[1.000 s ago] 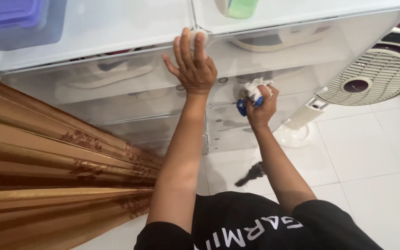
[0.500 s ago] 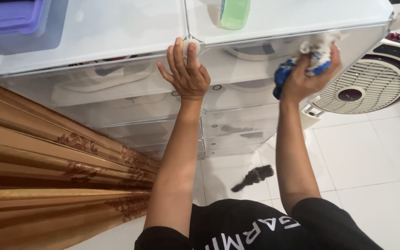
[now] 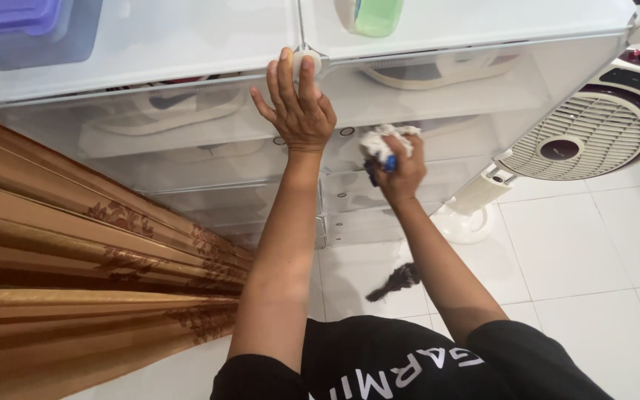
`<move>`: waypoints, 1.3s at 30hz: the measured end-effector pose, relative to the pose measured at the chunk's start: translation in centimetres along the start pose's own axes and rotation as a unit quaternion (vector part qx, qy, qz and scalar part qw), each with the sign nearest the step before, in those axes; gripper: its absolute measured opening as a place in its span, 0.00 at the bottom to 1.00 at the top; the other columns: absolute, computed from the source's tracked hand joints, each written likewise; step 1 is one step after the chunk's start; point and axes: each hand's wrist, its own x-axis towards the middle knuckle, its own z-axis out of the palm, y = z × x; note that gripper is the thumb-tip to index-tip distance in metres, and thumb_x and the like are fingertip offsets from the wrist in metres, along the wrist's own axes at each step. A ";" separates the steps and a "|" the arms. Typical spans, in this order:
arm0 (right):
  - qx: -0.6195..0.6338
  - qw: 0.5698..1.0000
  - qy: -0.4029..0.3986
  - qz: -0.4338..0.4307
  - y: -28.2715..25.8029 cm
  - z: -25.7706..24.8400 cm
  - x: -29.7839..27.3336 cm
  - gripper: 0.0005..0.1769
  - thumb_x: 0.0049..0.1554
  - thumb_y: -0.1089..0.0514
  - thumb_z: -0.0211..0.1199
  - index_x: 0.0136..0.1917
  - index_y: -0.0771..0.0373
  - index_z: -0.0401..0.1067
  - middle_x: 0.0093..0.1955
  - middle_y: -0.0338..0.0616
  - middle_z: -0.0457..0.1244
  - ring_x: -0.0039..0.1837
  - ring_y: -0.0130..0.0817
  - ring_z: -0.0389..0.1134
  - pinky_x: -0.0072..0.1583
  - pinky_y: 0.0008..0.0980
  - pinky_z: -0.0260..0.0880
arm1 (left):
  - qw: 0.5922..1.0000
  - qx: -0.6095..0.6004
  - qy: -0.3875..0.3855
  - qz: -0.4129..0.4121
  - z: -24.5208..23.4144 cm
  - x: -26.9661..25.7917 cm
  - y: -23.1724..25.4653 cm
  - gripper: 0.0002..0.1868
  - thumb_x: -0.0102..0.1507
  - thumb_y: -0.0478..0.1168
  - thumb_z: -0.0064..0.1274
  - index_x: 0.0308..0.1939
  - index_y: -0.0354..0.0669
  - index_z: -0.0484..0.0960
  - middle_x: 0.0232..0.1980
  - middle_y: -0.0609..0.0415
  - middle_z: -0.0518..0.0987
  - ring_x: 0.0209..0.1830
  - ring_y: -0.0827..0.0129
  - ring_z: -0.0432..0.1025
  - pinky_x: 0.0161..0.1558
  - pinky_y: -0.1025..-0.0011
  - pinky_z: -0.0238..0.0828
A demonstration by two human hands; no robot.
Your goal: Cleaning the exterior and interior of a modular plastic shoe cabinet using a cleaning spray and a cloth.
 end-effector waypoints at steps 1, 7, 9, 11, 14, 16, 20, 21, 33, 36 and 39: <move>0.000 1.000 0.000 0.001 0.8 -0.6 0.1 0.32 0.45 0.55 0.78 0.62 0.49 0.72 0.60 0.57 0.63 0.59 0.57 0.67 0.56 0.46 0.72 | 1.000 0.000 -0.001 0.001 0.0 0.1 0.0 0.28 0.74 0.40 0.32 0.80 0.56 0.54 0.79 0.50 0.61 0.82 0.58 0.52 0.82 0.48 0.19; 0.026 0.987 0.154 0.047 8.1 -4.0 2.2 0.22 0.59 0.64 0.67 0.65 0.62 0.68 0.62 0.50 0.63 0.68 0.49 0.66 0.70 0.44 0.67 | 1.000 0.010 0.010 0.005 0.3 0.0 -0.1 0.27 0.75 0.41 0.31 0.79 0.57 0.53 0.78 0.51 0.62 0.82 0.60 0.52 0.83 0.47 0.19; -0.017 0.967 0.242 0.080 8.9 -5.8 5.0 0.26 0.60 0.66 0.63 0.70 0.67 0.63 0.66 0.54 0.59 0.71 0.48 0.62 0.73 0.49 0.61 | 1.000 0.004 0.006 0.010 0.4 0.0 -0.2 0.27 0.75 0.41 0.31 0.79 0.56 0.53 0.78 0.50 0.62 0.82 0.59 0.52 0.82 0.47 0.18; 0.038 0.961 0.255 0.101 8.5 -6.5 7.7 0.25 0.60 0.65 0.63 0.69 0.66 0.63 0.65 0.52 0.59 0.69 0.46 0.63 0.72 0.47 0.64 | 1.000 0.002 0.010 0.011 0.2 0.1 0.0 0.26 0.75 0.41 0.31 0.79 0.55 0.53 0.78 0.49 0.62 0.82 0.58 0.52 0.82 0.47 0.18; 0.126 0.947 0.277 0.103 7.6 -6.3 10.8 0.23 0.62 0.64 0.64 0.69 0.64 0.65 0.65 0.49 0.59 0.67 0.42 0.66 0.70 0.44 0.69 | 1.000 0.002 0.015 0.011 0.1 0.3 0.0 0.26 0.75 0.42 0.31 0.79 0.55 0.54 0.78 0.49 0.62 0.81 0.58 0.52 0.82 0.47 0.19; 0.157 0.940 0.290 0.084 5.4 -5.5 12.0 0.22 0.63 0.64 0.64 0.69 0.63 0.67 0.66 0.48 0.61 0.67 0.41 0.67 0.69 0.43 0.71 | 1.000 -0.001 0.016 0.012 0.1 0.3 0.1 0.26 0.75 0.42 0.30 0.78 0.54 0.55 0.77 0.49 0.63 0.81 0.58 0.53 0.82 0.47 0.19; 0.075 0.965 0.251 0.006 -1.9 -3.6 11.8 0.25 0.61 0.62 0.69 0.70 0.62 0.67 0.64 0.48 0.62 0.70 0.45 0.65 0.70 0.44 0.67 | 1.000 0.000 0.009 0.007 0.1 0.1 0.2 0.24 0.76 0.42 0.29 0.78 0.53 0.56 0.77 0.48 0.63 0.81 0.56 0.53 0.82 0.47 0.20; 0.064 0.976 0.206 -0.013 -3.8 -3.2 11.5 0.26 0.58 0.60 0.72 0.68 0.62 0.69 0.62 0.49 0.63 0.68 0.49 0.65 0.69 0.46 0.66 | 1.000 0.000 0.008 0.005 0.1 0.0 0.2 0.24 0.76 0.43 0.29 0.78 0.53 0.56 0.77 0.48 0.63 0.81 0.56 0.53 0.82 0.46 0.21; -0.027 0.998 0.051 0.002 0.4 -2.9 2.6 0.30 0.48 0.56 0.77 0.63 0.52 0.72 0.61 0.57 0.63 0.61 0.57 0.68 0.58 0.46 0.73 | 1.000 0.015 0.004 0.001 -0.1 0.2 0.3 0.24 0.77 0.44 0.27 0.78 0.54 0.54 0.77 0.49 0.62 0.81 0.57 0.54 0.82 0.47 0.22; 0.010 0.992 0.125 0.034 4.0 -4.6 3.1 0.24 0.54 0.62 0.70 0.64 0.58 0.70 0.60 0.50 0.65 0.66 0.52 0.67 0.67 0.44 0.70 | 1.000 0.016 0.017 0.010 0.1 0.3 0.2 0.24 0.77 0.44 0.27 0.78 0.53 0.54 0.77 0.48 0.62 0.80 0.56 0.54 0.82 0.46 0.22; 0.046 0.975 0.204 0.073 6.7 -6.3 5.3 0.20 0.57 0.66 0.66 0.63 0.64 0.68 0.60 0.50 0.60 0.64 0.47 0.66 0.69 0.43 0.68 | 1.000 0.014 0.012 0.006 0.0 0.3 0.4 0.24 0.77 0.45 0.26 0.78 0.53 0.55 0.77 0.48 0.62 0.81 0.57 0.53 0.82 0.46 0.21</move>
